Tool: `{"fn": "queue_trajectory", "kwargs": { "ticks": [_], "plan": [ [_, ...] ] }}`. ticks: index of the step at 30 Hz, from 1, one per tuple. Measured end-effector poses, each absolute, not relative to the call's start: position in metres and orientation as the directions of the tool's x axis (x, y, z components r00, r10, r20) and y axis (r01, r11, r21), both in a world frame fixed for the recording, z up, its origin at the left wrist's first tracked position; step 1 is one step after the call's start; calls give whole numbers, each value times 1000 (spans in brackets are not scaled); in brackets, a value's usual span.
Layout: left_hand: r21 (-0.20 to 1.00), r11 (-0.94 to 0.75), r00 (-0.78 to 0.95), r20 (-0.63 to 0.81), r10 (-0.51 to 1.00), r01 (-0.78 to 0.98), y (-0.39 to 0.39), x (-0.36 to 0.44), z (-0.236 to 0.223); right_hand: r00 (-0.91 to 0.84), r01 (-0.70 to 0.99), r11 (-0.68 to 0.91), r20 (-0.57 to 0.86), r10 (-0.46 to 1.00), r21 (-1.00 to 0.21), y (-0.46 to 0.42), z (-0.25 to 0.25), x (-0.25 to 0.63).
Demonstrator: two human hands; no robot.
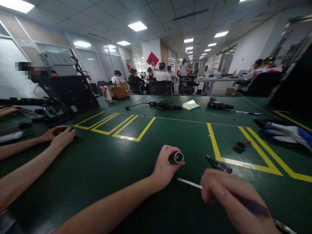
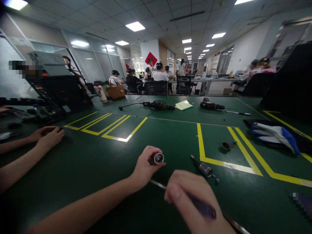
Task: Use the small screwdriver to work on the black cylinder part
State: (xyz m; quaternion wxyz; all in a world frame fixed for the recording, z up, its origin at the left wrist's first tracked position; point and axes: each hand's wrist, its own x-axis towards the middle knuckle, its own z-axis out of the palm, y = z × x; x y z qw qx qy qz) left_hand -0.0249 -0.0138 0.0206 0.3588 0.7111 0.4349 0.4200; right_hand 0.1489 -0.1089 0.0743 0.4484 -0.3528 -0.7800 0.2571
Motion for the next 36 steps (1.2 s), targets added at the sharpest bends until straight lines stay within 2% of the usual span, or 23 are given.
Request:
{"fn": "queue_trajectory", "kwargs": {
  "ticks": [1, 3, 5, 7, 9, 12, 16, 19, 23, 26, 29, 32, 36],
  "plan": [
    [853, -395, 285, 306, 908, 342, -12, -25, 20, -200, 269, 535, 497, 844, -801, -100, 68, 152],
    [807, -453, 322, 344, 882, 378, -6, -26, 19, -32, 165, 456, 457, 889, -875, -86, 54, 155],
    [787, -495, 377, 361, 853, 367, 0, -26, 18, 26, 118, 420, 426, 905, -900, -78, 41, 157],
    [829, -484, 449, 332, 830, 282, 7, -23, 16, 53, 106, 378, 384, 922, -920, -74, 31, 158],
    [887, -421, 503, 281, 817, 189, 13, -19, 13, 51, 113, 334, 341, 939, -936, -72, 25, 158],
    [893, -411, 510, 270, 817, 186, 19, -13, 7, 9, 180, 306, 312, 950, -935, -71, 24, 156],
    [797, -531, 561, 309, 768, 287, 25, -9, 0, -68, 327, 326, 322, 944, -887, -73, 27, 152],
    [736, -577, 567, 321, 758, 355, 25, -10, -2, -127, 405, 404, 388, 913, -820, -77, 28, 149],
    [607, -677, 605, 372, 704, 416, 19, -13, 0, -227, 461, 535, 489, 842, -708, -84, 30, 147],
    [542, -734, 656, 385, 649, 409, 8, -15, 4, -251, 457, 545, 486, 837, -703, -91, 30, 146],
    [648, -671, 619, 372, 692, 360, -1, -15, 7, -201, 385, 451, 404, 893, -805, -95, 30, 146],
    [791, -555, 562, 344, 752, 259, -6, -15, 7, -122, 224, 333, 313, 942, -916, -93, 25, 146],
    [840, -521, 571, 356, 740, 151, -5, -14, 8, -45, -67, 217, 220, 974, -974, -86, 19, 145]
  ]
}}
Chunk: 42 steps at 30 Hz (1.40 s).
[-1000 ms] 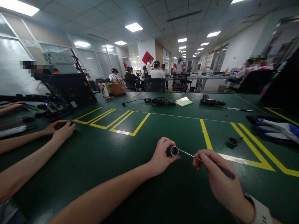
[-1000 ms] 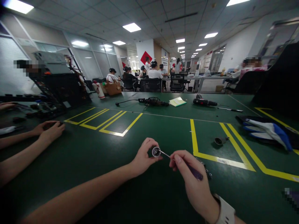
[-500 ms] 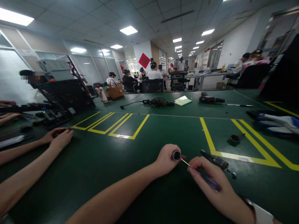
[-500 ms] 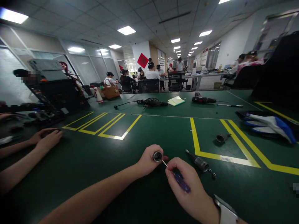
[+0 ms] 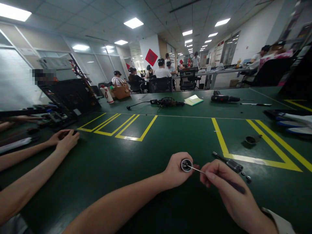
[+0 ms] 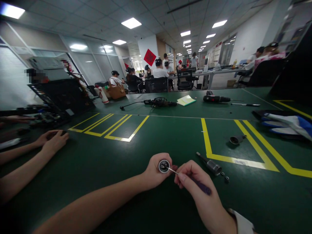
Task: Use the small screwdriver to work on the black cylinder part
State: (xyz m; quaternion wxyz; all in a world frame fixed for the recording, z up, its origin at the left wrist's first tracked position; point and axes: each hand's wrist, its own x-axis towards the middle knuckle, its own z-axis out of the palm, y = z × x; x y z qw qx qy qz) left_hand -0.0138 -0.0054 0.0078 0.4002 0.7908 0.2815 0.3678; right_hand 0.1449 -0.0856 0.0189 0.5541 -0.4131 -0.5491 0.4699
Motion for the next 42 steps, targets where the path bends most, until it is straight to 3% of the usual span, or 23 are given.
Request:
{"fn": "queue_trajectory", "kwargs": {
  "ticks": [4, 11, 14, 21, 29, 38, 42],
  "plan": [
    [844, -515, 551, 362, 752, 149, -4, -13, 9, -23, -165, 163, 169, 985, -973, -84, 18, 143],
    [652, -642, 487, 441, 754, 405, 1, -14, 3, -69, 148, 203, 194, 979, -968, -95, 26, 142],
    [682, -618, 436, 453, 777, 392, 1, -13, 2, -76, 85, 179, 173, 982, -980, -95, 23, 139],
    [838, -515, 444, 397, 803, 182, -2, -10, 4, -64, -158, 109, 120, 991, -981, -92, 6, 138],
    [734, -560, 373, 431, 822, 384, 2, -11, 3, -51, -3, 134, 134, 990, -991, -92, 14, 136],
    [804, -556, 446, 427, 787, 211, 0, -12, 3, -29, -239, 41, 49, 998, -970, -88, 10, 136],
    [772, -560, 395, 433, 810, 302, 2, -11, 0, -1, -187, 65, 66, 998, -980, -89, 8, 136]
  ]
}}
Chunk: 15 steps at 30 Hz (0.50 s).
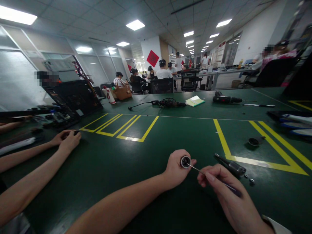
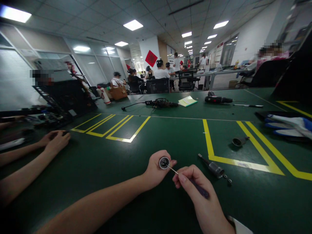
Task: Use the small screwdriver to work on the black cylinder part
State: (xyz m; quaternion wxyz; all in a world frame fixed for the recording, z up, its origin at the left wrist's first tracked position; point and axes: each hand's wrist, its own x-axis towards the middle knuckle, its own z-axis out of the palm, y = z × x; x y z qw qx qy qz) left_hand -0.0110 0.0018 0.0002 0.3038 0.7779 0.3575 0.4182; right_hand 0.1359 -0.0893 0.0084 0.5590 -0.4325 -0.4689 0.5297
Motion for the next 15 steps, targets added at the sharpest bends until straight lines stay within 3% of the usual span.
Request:
{"fn": "queue_trajectory", "kwargs": {
  "ticks": [6, 15],
  "plan": [
    [696, -569, 359, 445, 820, 438, 2, -12, 0, -39, -80, 69, 72, 997, -994, -91, 5, 137],
    [782, -573, 440, 437, 785, 246, 0, -12, 4, -20, -236, 45, 51, 999, -971, -90, 10, 136]
  ]
}}
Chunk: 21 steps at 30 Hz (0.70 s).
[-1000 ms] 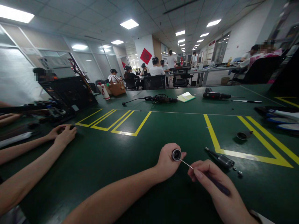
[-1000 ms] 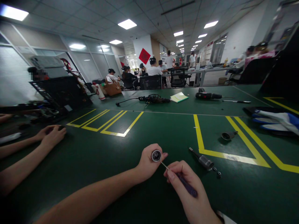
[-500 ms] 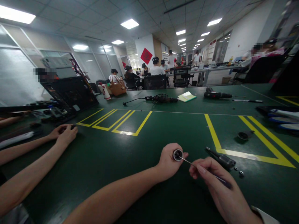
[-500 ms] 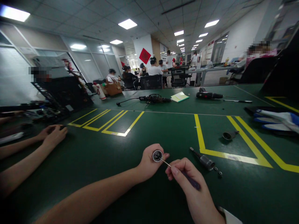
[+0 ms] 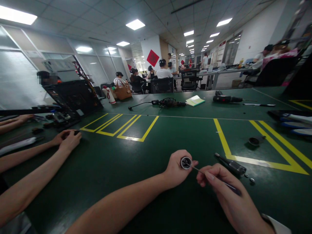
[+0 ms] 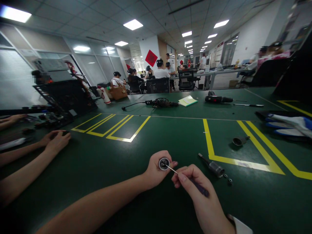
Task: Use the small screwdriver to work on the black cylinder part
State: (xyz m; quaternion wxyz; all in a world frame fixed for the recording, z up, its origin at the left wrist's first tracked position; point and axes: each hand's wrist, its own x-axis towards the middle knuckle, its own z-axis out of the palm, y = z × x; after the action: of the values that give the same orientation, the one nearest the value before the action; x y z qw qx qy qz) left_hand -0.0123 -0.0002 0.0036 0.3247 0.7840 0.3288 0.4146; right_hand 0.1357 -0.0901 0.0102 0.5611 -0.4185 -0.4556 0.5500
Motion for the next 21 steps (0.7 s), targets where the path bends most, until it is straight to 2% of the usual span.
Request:
{"fn": "queue_trajectory", "kwargs": {
  "ticks": [6, 8, 11, 16, 18, 21],
  "plan": [
    [677, -581, 369, 451, 813, 452, 2, -13, 2, 2, -148, 56, 56, 998, -987, -93, 7, 135],
    [652, -593, 380, 457, 804, 472, 2, -13, 2, -5, -137, 60, 61, 998, -989, -94, 8, 135],
    [688, -608, 411, 459, 788, 397, 1, -13, 3, -6, -172, 52, 54, 999, -984, -94, 11, 135],
    [782, -582, 452, 446, 773, 222, -1, -12, 3, -8, -330, -5, -2, 1000, -944, -90, 21, 131],
    [788, -581, 458, 448, 768, 203, -1, -12, 3, -6, -357, -18, -17, 1000, -934, -90, 21, 130],
    [760, -589, 447, 441, 778, 274, 0, -12, 3, 18, -280, 7, 2, 1000, -960, -90, 17, 132]
  ]
}}
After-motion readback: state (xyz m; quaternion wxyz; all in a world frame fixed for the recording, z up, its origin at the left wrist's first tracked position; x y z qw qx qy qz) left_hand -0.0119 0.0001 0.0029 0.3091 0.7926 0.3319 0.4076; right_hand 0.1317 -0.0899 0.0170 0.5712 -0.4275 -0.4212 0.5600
